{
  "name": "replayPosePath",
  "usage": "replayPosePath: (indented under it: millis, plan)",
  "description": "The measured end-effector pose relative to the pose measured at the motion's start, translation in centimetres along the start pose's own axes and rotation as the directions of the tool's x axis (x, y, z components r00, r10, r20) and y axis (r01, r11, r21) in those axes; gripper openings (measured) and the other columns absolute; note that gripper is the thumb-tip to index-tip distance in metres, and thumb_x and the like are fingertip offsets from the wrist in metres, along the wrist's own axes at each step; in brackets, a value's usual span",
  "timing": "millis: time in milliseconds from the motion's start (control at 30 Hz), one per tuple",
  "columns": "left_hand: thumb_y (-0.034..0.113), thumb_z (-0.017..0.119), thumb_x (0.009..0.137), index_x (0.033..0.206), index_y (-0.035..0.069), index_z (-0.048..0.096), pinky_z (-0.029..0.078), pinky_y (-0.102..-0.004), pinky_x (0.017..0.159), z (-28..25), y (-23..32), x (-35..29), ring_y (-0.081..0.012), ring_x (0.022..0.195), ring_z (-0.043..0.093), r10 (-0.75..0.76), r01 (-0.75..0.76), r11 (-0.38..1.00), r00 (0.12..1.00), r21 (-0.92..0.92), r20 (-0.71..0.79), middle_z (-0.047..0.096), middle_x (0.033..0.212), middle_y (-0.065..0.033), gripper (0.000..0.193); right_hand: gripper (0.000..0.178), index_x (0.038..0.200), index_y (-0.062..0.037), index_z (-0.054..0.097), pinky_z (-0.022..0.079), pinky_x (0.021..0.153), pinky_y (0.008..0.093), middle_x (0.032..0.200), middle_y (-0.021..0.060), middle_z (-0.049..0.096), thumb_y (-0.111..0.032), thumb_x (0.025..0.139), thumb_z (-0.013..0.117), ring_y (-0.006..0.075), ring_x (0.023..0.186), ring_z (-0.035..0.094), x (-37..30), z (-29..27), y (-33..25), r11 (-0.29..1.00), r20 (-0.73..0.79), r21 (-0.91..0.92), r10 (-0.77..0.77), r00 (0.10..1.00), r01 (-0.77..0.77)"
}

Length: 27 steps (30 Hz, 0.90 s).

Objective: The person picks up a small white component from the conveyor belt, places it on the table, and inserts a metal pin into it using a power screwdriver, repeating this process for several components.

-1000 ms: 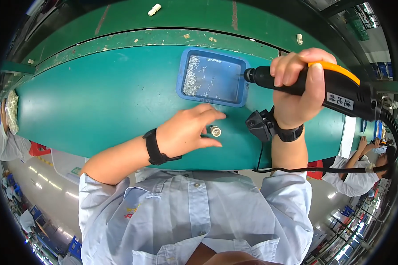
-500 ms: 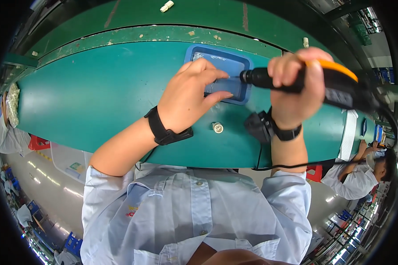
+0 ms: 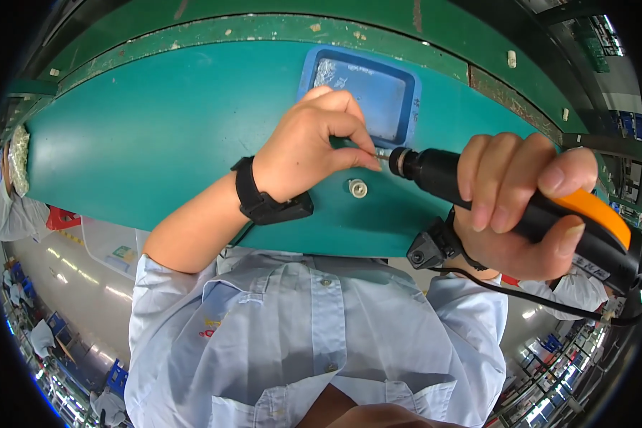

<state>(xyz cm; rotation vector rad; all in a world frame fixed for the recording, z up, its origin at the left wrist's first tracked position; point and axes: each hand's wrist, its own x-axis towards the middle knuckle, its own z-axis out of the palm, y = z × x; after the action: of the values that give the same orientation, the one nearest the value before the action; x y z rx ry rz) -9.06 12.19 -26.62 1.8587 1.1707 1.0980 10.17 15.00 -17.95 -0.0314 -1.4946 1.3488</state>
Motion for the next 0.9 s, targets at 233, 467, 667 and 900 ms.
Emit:
replayPosePath:
  millis: [233, 467, 667, 900]
  plan:
    - [0.014, 0.081, 0.061, 0.079, 0.008, 0.067, 0.042, -0.0313, 0.076, 0.0, 0.9, -0.6, -0.02, 0.083, 0.053, -0.001, 0.002, 1.0, 0.998, -0.013, 0.066, 0.058, 0.081, -0.0017, 0.024, 0.034, 0.104, -0.0069, 0.044, 0.037, 0.052, 0.0252, 0.066, -0.0002, 0.049, -0.038, 0.091, 0.049, 0.0093, 0.053, 0.046, 0.4, -0.8, -0.5, 0.995, 0.076, -0.023, 0.097, 0.992, -0.095]
    - [0.009, 0.081, 0.064, 0.097, 0.006, 0.064, 0.049, -0.0301, 0.068, 1.0, 0.7, -3.0, -0.0186, 0.076, 0.06, -0.214, 0.237, 0.97, 0.934, -0.047, 0.286, 0.061, 0.087, -0.0047, 0.038, 0.034, 0.102, -0.0063, 0.043, 0.037, 0.052, 0.0258, 0.066, 0.0001, 0.049, -0.037, 0.091, 0.05, 0.0099, 0.053, 0.046, -0.3, -0.3, -1.3, 0.978, 0.099, -0.029, 0.21, 0.973, -0.208]
    - [0.006, 0.076, 0.071, 0.089, 0.003, 0.064, 0.051, -0.0253, 0.06, 2.5, -1.4, -3.9, -0.0142, 0.068, 0.063, -0.274, 0.365, 0.895, 0.904, -0.258, 0.328, 0.064, 0.082, -0.007, 0.022, 0.032, 0.099, -0.0069, 0.041, 0.038, 0.052, 0.0267, 0.065, 0.0008, 0.048, -0.035, 0.09, 0.053, 0.011, 0.051, 0.046, -1.4, 1.0, -0.5, 0.969, 0.056, -0.073, 0.238, 0.97, -0.234]
    - [0.006, 0.074, 0.072, 0.085, 0.002, 0.063, 0.05, -0.0254, 0.058, 2.8, -2.2, -4.2, -0.0135, 0.065, 0.064, -0.323, 0.421, 0.844, 0.893, -0.333, 0.313, 0.065, 0.076, -0.0071, 0.017, 0.032, 0.097, -0.0073, 0.042, 0.039, 0.05, 0.0278, 0.062, 0.0008, 0.048, -0.035, 0.089, 0.056, 0.0118, 0.048, 0.046, -1.8, 2.1, 0.6, 0.92, -0.006, -0.204, 0.34, 0.94, -0.334]
